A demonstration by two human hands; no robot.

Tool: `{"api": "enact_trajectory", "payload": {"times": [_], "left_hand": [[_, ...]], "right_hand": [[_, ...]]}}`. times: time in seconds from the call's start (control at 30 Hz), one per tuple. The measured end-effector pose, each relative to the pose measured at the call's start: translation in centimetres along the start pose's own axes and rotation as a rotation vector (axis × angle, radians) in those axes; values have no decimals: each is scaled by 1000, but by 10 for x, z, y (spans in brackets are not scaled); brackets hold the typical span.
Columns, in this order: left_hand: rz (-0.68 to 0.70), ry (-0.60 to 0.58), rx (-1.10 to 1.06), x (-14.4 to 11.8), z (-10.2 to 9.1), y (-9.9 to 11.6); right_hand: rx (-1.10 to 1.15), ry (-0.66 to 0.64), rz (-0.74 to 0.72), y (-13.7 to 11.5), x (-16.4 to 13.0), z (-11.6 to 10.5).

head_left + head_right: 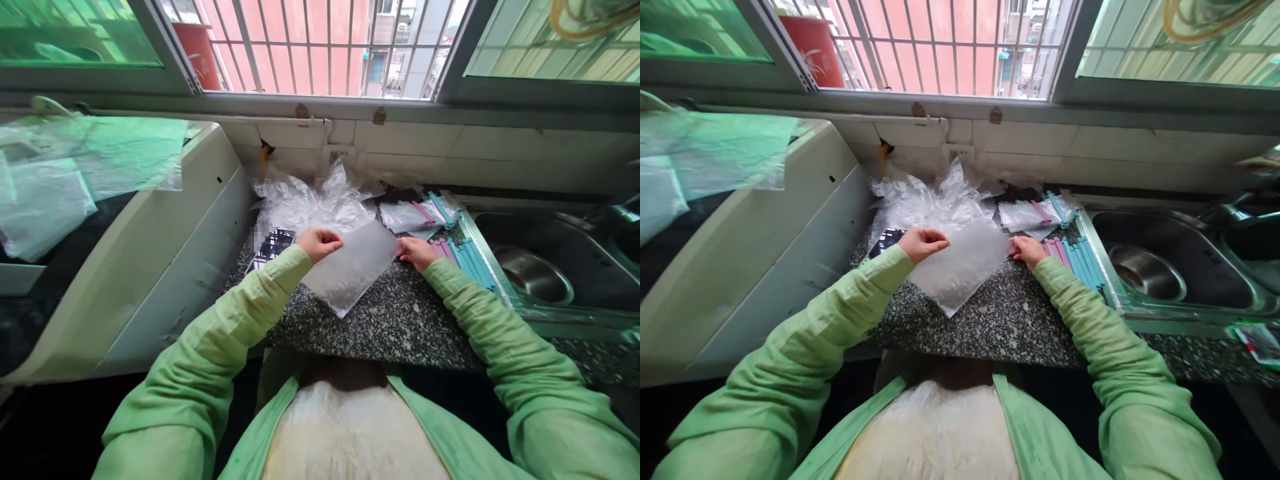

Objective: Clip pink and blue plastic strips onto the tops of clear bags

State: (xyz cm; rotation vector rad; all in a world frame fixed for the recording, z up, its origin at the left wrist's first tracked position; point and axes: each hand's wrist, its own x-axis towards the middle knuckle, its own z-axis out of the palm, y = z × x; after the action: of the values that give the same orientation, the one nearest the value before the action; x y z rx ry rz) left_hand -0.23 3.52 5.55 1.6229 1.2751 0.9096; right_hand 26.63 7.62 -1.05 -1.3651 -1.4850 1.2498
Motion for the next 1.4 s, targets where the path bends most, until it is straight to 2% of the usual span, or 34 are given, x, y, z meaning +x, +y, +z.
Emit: {"api": "enact_trajectory", "payload": {"times": [0.23, 0.43, 0.53, 0.6, 0.73, 0.9, 1.03, 1.2, 1.3, 1.4], "left_hand": [[155, 117, -51, -23, -27, 21], [343, 223, -32, -44, -40, 34], [410, 263, 18, -53, -41, 37], [428, 270, 56, -57, -40, 36], [440, 284, 91, -64, -40, 33], [487, 347, 161, -69, -42, 23], [516, 346, 209, -70, -40, 8], [504, 335, 263, -67, -33, -9], [526, 369, 263, -65, -28, -14], [552, 412, 286, -61, -23, -18]], "right_hand": [[159, -152, 85, -9, -9, 46], [333, -270, -59, -21, -29, 73], [312, -236, -146, -25, -37, 79], [268, -160, -209, -26, -40, 82], [182, 8, -253, -30, -42, 83], [123, 92, -282, -40, -48, 74], [47, 112, -337, -48, -51, 64], [27, 56, -441, -54, -54, 56], [72, 27, -399, -55, -56, 54], [80, 60, -338, -54, -56, 55]]}}
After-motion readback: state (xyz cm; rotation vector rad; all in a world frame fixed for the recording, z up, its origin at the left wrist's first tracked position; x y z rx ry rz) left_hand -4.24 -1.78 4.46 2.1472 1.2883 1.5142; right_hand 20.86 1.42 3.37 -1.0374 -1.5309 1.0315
